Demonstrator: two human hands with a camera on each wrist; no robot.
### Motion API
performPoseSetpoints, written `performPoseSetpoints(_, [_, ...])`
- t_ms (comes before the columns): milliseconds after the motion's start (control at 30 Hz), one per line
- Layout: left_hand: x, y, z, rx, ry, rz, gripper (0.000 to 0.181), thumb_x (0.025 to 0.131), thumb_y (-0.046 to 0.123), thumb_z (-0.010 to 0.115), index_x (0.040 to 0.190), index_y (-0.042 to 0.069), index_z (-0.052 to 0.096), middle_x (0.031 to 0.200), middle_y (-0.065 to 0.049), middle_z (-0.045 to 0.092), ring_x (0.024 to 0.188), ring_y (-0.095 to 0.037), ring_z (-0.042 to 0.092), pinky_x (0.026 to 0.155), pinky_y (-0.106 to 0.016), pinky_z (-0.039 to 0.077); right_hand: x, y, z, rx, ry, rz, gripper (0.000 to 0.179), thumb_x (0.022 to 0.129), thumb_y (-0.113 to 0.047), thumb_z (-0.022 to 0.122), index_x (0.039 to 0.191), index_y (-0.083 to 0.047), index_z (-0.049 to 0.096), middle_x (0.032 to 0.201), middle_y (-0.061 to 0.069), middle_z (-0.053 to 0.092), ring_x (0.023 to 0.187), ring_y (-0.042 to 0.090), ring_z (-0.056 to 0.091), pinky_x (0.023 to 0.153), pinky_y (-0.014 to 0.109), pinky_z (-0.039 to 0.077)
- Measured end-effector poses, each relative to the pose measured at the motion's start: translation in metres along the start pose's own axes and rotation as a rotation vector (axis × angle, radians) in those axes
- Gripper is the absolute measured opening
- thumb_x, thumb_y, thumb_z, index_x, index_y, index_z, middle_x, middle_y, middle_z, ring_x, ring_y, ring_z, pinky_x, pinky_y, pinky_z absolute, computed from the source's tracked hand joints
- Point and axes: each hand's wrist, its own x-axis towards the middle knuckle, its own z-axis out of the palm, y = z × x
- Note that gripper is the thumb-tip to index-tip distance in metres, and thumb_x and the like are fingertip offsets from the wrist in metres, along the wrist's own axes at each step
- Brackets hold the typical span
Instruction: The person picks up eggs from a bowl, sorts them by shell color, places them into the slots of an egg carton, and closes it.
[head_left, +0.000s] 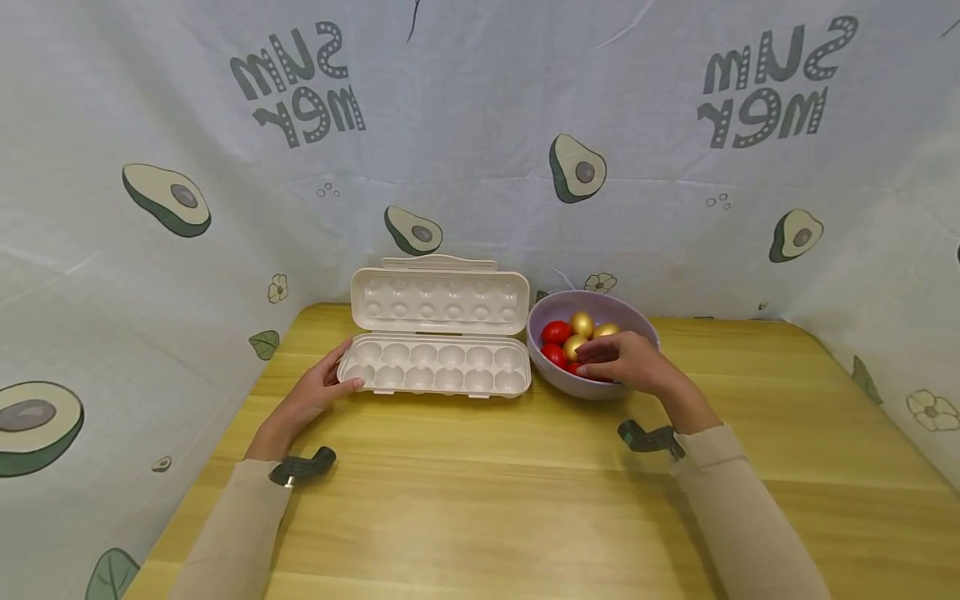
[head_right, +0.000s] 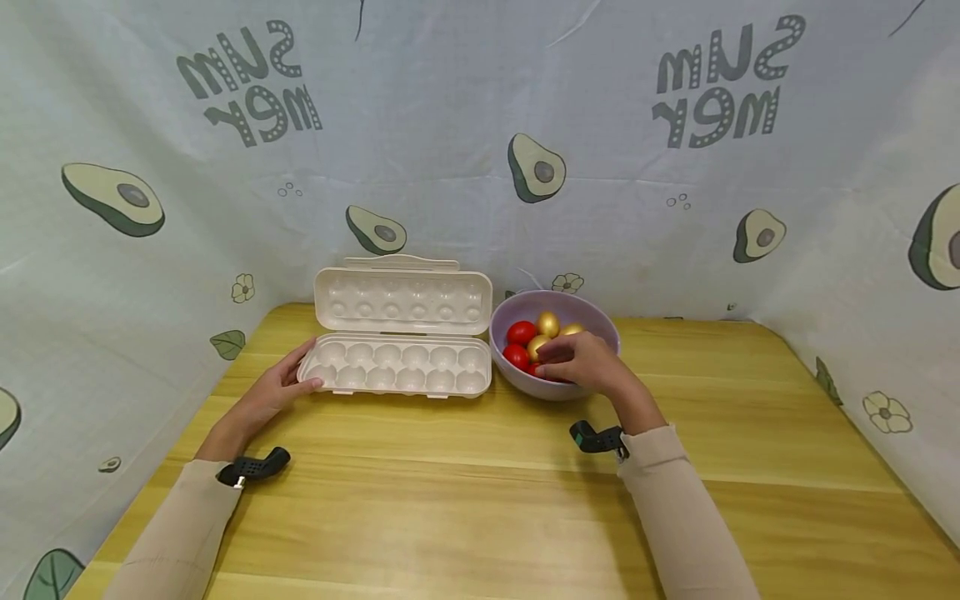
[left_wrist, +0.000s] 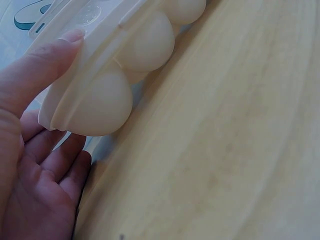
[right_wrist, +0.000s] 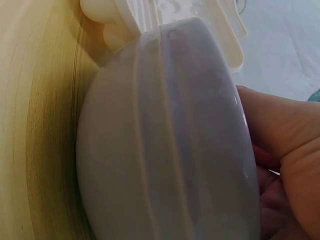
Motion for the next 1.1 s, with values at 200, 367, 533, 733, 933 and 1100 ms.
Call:
performPoseSetpoints(200, [-0.001,-0.001,0.000,-0.013,0.000,-0.010,0.084,0.092,0.018,0.066,0.156,0.011,0.012,0.159,-0.016,0.015,0.141,-0.033,0.027,0.094,-0.006,0.036,0.003,-0.001,0.000,-0.078,-0.027,-0.038,0.035,0.083,-0.021,0.078,0.110,-0.001,0.072,0.105,0.010,0.072,0.101,0.027,0.062,0.081,0.024,0.050])
performPoseSetpoints(367, [-0.002,0.000,0.000,0.023,-0.009,-0.004,0.084,0.094,0.017,0.064,0.156,0.009,0.009,0.159,-0.018,0.011,0.141,-0.034,0.025,0.104,-0.016,0.032,0.006,-0.002,0.000,-0.150,-0.051,-0.082,0.027,0.083,-0.017,0.077,0.106,-0.004,0.074,0.101,0.006,0.073,0.098,0.025,0.062,0.084,0.033,0.050])
performPoseSetpoints(533, [-0.001,0.001,0.002,0.068,-0.015,-0.009,0.084,0.095,0.022,0.062,0.156,0.011,0.006,0.160,-0.016,0.006,0.144,-0.033,0.016,0.115,-0.046,0.018,0.007,-0.002,-0.001,-0.182,-0.074,-0.063,0.028,0.083,-0.019,0.077,0.106,-0.004,0.074,0.100,0.008,0.073,0.098,0.026,0.064,0.085,0.038,0.050])
performPoseSetpoints(733, [-0.001,0.002,0.003,0.065,-0.010,-0.010,0.083,0.095,0.022,0.062,0.156,0.011,0.007,0.161,-0.014,0.005,0.145,-0.031,0.012,0.116,-0.049,0.014,0.009,0.000,-0.002,-0.206,-0.092,-0.050,0.028,0.083,-0.018,0.076,0.107,-0.004,0.074,0.098,0.007,0.073,0.095,0.025,0.065,0.085,0.038,0.050])
performPoseSetpoints(933, [0.001,0.003,0.003,0.068,-0.019,0.003,0.082,0.095,0.020,0.061,0.156,0.009,0.007,0.161,-0.016,0.004,0.146,-0.033,0.011,0.116,-0.049,0.013,0.011,0.002,-0.002,-0.162,-0.139,-0.062,0.029,0.084,-0.014,0.075,0.108,0.001,0.071,0.102,0.012,0.071,0.096,0.027,0.066,0.088,0.042,0.052])
performPoseSetpoints(1100, [0.000,0.004,0.003,0.070,-0.021,0.005,0.082,0.095,0.019,0.061,0.156,0.008,0.006,0.161,-0.016,0.003,0.146,-0.033,0.010,0.116,-0.050,0.013,0.014,-0.002,-0.004,-0.113,-0.208,-0.070,0.032,0.086,-0.010,0.071,0.112,0.009,0.065,0.110,0.020,0.068,0.101,0.033,0.066,0.090,0.045,0.051])
